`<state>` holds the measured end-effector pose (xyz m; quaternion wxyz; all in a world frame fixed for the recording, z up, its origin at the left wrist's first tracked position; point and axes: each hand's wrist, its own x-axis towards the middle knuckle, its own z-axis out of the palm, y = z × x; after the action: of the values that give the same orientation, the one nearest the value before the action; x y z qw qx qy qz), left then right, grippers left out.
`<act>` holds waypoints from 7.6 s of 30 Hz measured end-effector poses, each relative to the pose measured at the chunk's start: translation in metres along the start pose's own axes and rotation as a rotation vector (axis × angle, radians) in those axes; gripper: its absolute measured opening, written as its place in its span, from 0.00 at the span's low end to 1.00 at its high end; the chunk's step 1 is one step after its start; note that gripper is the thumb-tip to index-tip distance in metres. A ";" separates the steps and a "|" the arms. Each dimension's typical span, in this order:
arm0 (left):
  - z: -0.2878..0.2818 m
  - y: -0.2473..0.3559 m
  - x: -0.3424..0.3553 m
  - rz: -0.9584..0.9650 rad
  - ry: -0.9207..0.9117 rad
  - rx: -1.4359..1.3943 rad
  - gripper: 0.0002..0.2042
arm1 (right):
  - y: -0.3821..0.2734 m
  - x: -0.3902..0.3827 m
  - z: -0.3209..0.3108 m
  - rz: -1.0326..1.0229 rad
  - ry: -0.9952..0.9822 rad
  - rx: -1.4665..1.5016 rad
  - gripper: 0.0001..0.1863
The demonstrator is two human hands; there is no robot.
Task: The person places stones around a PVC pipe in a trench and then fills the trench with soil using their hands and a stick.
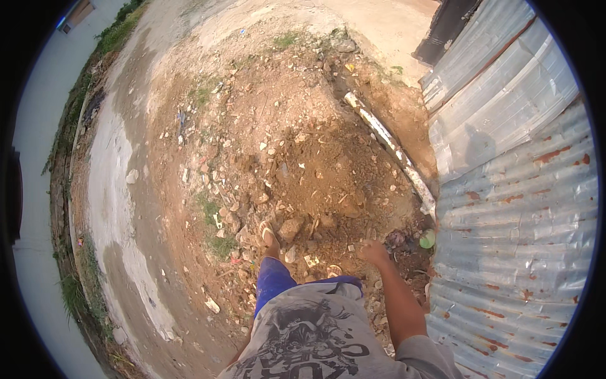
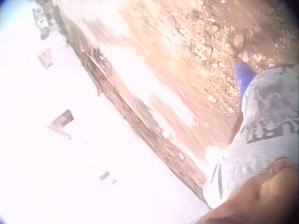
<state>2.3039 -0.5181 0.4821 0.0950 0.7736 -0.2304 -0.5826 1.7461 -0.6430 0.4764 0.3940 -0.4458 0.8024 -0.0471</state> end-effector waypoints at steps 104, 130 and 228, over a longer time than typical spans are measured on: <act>0.971 1.178 1.140 0.835 -0.512 1.067 0.24 | 0.092 1.572 -0.142 0.789 0.323 0.143 0.40; 1.021 1.158 1.146 1.798 -0.833 1.710 0.36 | 0.146 1.572 -0.128 0.843 0.249 0.402 0.62; 1.090 1.178 1.143 1.549 -1.057 2.227 0.50 | 0.072 1.617 -0.148 0.806 0.076 0.093 0.30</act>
<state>1.2302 -1.9518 -0.3390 -0.3522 -0.1707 -0.9123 -0.1205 1.1252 -1.8580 -0.4077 0.3706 -0.0754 0.9239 0.0584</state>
